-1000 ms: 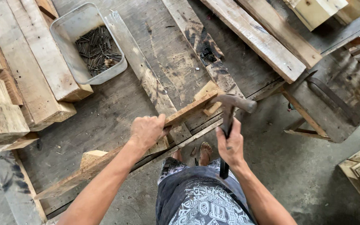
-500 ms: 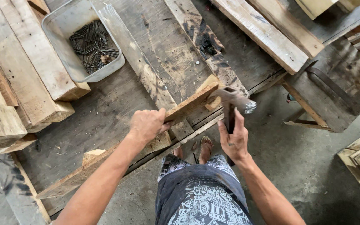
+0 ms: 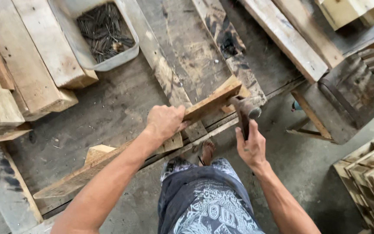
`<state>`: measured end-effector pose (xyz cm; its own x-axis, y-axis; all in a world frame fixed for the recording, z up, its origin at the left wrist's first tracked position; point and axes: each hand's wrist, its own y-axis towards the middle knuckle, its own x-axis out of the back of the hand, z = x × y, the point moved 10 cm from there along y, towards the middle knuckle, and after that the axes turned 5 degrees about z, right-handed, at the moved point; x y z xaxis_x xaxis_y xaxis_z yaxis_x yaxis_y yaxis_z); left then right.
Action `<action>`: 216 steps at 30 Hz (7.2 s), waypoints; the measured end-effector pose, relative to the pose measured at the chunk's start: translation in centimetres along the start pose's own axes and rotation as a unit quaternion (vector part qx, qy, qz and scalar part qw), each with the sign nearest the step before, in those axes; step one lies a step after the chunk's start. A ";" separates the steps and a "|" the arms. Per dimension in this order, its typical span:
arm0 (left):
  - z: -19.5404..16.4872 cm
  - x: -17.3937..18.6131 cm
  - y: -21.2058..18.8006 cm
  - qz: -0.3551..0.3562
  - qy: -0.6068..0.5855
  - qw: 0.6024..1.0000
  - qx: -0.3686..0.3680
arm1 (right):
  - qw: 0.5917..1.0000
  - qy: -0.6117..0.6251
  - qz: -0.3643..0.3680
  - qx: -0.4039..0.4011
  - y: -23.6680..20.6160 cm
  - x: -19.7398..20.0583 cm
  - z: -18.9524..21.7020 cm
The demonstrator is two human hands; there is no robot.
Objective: The person uses a hammer to drive nails into a wooden plank on a workbench. They repeatedly position the plank, place nails, and strike them until flush. The person occasionally repositions the plank and continues hammering along its length.
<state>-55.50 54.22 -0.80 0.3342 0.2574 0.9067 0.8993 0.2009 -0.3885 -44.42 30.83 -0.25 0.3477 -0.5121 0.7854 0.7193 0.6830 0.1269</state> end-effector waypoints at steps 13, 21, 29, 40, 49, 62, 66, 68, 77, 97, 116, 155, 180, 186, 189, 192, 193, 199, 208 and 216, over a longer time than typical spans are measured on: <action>2.1 -0.5 -1.1 0.017 -0.025 1.000 -0.007 | 0.999 -0.043 0.018 -0.018 -0.4 -2.7 2.1; 4.7 -1.5 -4.2 0.056 -0.006 0.998 0.003 | 0.986 0.085 -0.108 0.091 -3.0 -0.6 7.1; 4.4 -1.9 -5.3 0.017 -0.035 0.999 -0.013 | 0.997 0.039 -0.040 0.058 -3.2 -4.3 5.1; 5.4 -1.9 -7.5 0.034 -0.037 0.999 -0.012 | 0.994 0.064 -0.085 0.031 -5.3 -1.3 7.4; 4.2 -0.5 -5.5 0.070 -0.018 0.997 -0.003 | 0.992 -0.003 0.024 0.122 -2.0 -2.6 5.7; -4.4 2.4 -3.5 -0.012 0.000 1.000 0.012 | 0.789 0.530 0.004 -0.311 -2.9 2.4 -2.9; -8.5 2.7 -2.8 -0.021 0.012 1.000 0.007 | 0.737 0.593 0.032 -0.323 -3.1 3.3 -5.2; -9.4 2.8 -2.1 -0.004 0.011 1.000 0.013 | 0.743 0.589 0.028 -0.317 -3.2 4.3 -6.0; -10.8 3.8 -0.5 -0.010 0.008 1.000 0.022 | 0.674 0.661 0.045 -0.328 -3.0 4.3 -5.6; -22.9 7.1 3.6 -0.105 0.039 0.994 -0.010 | 0.146 0.873 0.046 -0.462 -6.5 7.6 -10.1; -40.5 5.1 -1.9 -0.140 0.023 0.987 -0.072 | 0.103 0.892 0.241 -0.369 -20.0 21.1 -21.4; -44.9 -4.2 -0.4 -0.024 -0.068 0.997 -0.014 | 0.251 0.789 0.279 -0.487 -21.8 23.5 -25.6; -36.5 -9.8 -25.0 -0.058 -0.243 0.910 0.331 | 0.607 0.061 0.741 -0.279 -13.9 20.0 -33.0; -35.6 -15.0 -40.5 -0.054 -0.470 0.673 0.569 | 0.754 0.227 0.510 0.346 -8.1 16.4 -19.7; -38.2 -17.2 -41.1 -0.144 -0.495 0.661 0.544 | 0.845 0.182 0.503 -0.023 -9.5 10.6 -21.7; -40.4 -18.8 -42.4 -0.264 -0.528 0.644 0.486 | 0.819 0.312 0.481 0.017 -13.7 9.3 -12.7; -41.0 -19.3 -43.0 -0.283 -0.527 0.643 0.478 | 0.815 0.272 0.509 0.049 -15.4 8.6 -9.9; -42.9 -18.4 -51.6 -0.252 -0.433 0.647 0.575 | 0.731 0.158 0.587 0.310 -25.5 8.7 11.5; -47.9 -20.8 -64.9 -0.239 -0.431 0.572 0.656 | 0.673 0.165 0.536 0.482 -46.4 10.0 28.3; -46.2 -18.0 -63.2 -0.257 -0.452 0.504 0.690 | 0.607 0.145 0.527 0.576 -43.7 7.8 31.4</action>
<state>-105.30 -6.73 15.05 -0.6689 0.0367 0.7425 -0.4589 0.7654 -0.4512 -92.02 13.29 19.38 0.4610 0.5709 0.6794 -0.8361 0.5360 0.1170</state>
